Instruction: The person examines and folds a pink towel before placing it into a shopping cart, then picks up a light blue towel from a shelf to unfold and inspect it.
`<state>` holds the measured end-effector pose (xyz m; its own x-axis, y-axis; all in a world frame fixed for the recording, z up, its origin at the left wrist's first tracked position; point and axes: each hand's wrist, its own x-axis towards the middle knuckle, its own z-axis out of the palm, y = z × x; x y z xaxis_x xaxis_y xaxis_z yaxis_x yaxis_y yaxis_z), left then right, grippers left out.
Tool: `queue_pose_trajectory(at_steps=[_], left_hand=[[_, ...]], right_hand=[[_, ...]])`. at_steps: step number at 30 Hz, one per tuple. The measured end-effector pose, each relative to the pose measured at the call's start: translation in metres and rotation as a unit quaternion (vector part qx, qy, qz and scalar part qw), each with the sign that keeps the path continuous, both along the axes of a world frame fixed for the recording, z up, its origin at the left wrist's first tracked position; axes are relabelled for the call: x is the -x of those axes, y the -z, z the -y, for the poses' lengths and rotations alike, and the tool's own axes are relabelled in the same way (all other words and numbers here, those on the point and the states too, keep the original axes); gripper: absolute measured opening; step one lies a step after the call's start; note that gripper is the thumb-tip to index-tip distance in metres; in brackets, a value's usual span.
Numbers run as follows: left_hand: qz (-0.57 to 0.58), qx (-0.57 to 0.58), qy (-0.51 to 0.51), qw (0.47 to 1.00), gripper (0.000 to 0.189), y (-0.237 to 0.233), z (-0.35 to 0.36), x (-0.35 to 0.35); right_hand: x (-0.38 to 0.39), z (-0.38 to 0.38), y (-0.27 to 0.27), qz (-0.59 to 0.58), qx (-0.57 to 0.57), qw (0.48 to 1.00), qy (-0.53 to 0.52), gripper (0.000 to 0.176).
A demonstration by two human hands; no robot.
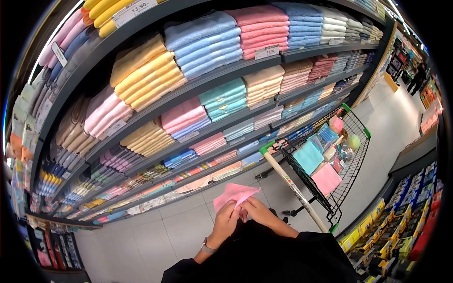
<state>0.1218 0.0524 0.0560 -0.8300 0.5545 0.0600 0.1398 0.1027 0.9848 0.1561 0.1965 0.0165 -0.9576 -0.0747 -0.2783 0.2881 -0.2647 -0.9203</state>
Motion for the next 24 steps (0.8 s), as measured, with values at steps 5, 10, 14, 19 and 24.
queue_pose_trajectory(at_steps=[5, 10, 14, 19, 24], left_hand=[[-0.057, 0.009, 0.011, 0.998, 0.015, -0.002, -0.002, 0.002], [-0.020, 0.003, 0.007, 1.000, 0.017, -0.003, -0.001, 0.002], [0.032, -0.025, -0.025, 0.999, 0.021, 0.011, 0.005, 0.001], [0.179, -0.079, -0.145, 0.970, 0.024, 0.039, 0.032, 0.017], [0.213, -0.229, -0.297, 0.902, 0.025, 0.017, 0.047, 0.045]], right_hand=[[-0.002, -0.002, 0.022, -0.026, 0.010, 1.000, -0.002, 0.029], [-0.002, -0.002, 0.024, -0.013, 0.030, 0.999, 0.003, 0.029], [-0.001, -0.001, 0.018, -0.004, 0.026, 0.999, 0.022, 0.028], [0.006, -0.014, 0.013, -0.007, 0.043, 0.998, 0.050, 0.028], [0.005, -0.044, 0.006, 0.005, 0.063, 0.981, 0.181, 0.027]])
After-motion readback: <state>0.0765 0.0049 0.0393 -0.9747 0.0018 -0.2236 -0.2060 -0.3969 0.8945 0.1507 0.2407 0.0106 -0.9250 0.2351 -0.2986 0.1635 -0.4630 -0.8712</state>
